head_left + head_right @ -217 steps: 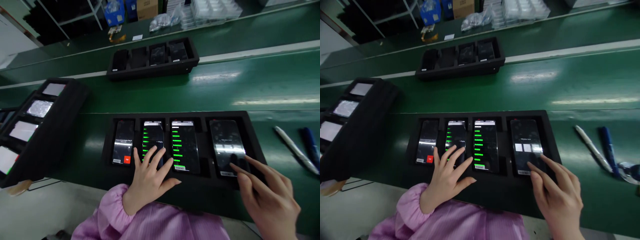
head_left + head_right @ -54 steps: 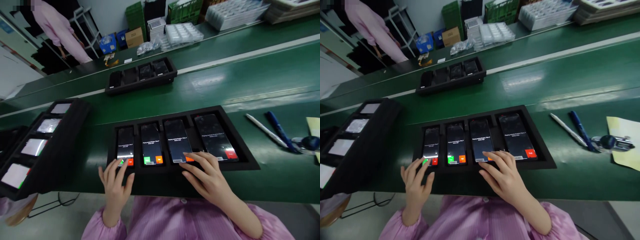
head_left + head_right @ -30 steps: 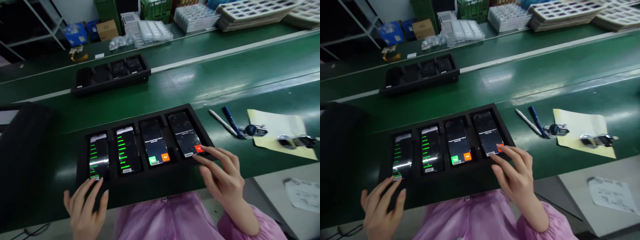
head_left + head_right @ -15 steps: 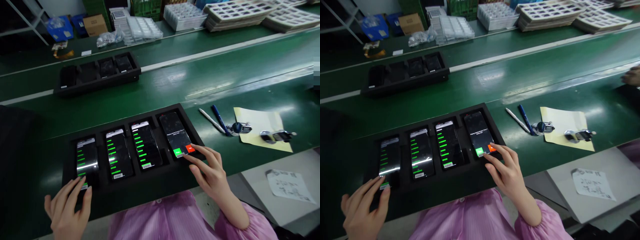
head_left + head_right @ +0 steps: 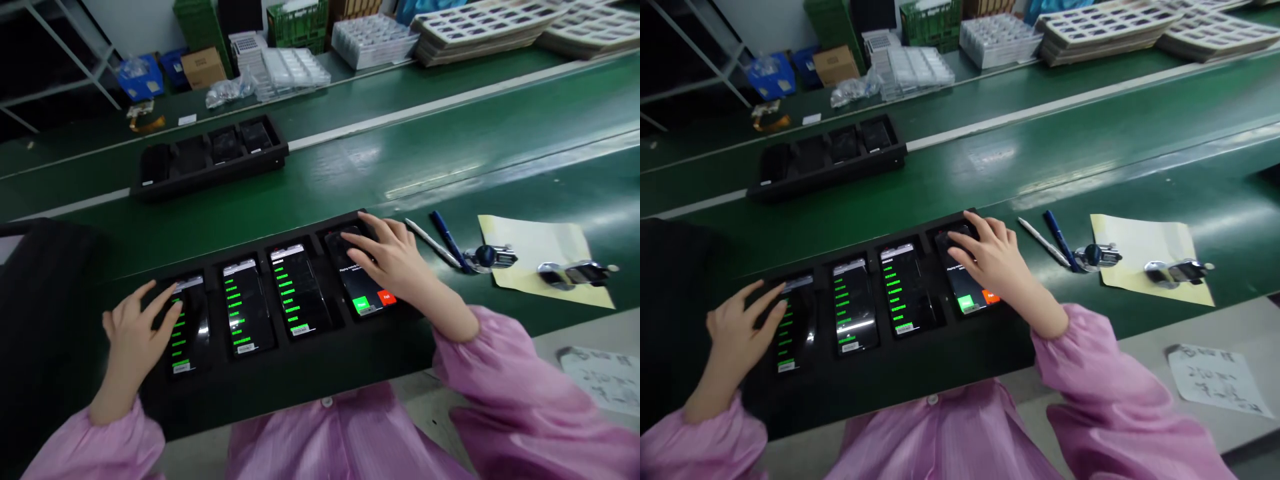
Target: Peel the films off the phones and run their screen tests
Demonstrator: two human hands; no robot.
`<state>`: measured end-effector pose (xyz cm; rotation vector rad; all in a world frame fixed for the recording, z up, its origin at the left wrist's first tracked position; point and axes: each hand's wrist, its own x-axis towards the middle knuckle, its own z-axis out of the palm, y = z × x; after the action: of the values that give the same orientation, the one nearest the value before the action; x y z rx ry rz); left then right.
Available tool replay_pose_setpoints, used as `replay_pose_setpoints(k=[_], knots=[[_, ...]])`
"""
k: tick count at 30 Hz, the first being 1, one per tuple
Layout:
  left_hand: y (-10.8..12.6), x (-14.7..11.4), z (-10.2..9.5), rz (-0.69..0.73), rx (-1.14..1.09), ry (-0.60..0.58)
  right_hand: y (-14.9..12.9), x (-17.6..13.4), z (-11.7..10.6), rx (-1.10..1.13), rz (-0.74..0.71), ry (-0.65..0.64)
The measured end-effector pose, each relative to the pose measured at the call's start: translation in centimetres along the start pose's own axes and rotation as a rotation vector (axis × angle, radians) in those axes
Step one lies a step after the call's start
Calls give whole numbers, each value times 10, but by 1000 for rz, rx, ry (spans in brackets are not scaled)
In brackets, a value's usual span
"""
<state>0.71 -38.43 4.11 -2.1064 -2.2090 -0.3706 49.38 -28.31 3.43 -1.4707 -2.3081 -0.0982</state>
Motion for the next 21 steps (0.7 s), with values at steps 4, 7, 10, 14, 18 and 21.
replay_pose_setpoints(k=[4,7,10,14,18,21], knots=[[8,10,-2,-28,74,-34,2,25,4,-3,-69,-30],[30,12,-3,77,42,29,-21,31,2,20,-175,-38],[66,31,6,213,-31,26,-59,45,13,47,-279,-64],[98,45,19,266,-10,-75,-84,52,25,67,-331,-69],[70,13,12,316,-55,-72,-56,28,9,71,-299,3],[27,-11,5,160,-101,-23,-25,9,0,23,-171,91]])
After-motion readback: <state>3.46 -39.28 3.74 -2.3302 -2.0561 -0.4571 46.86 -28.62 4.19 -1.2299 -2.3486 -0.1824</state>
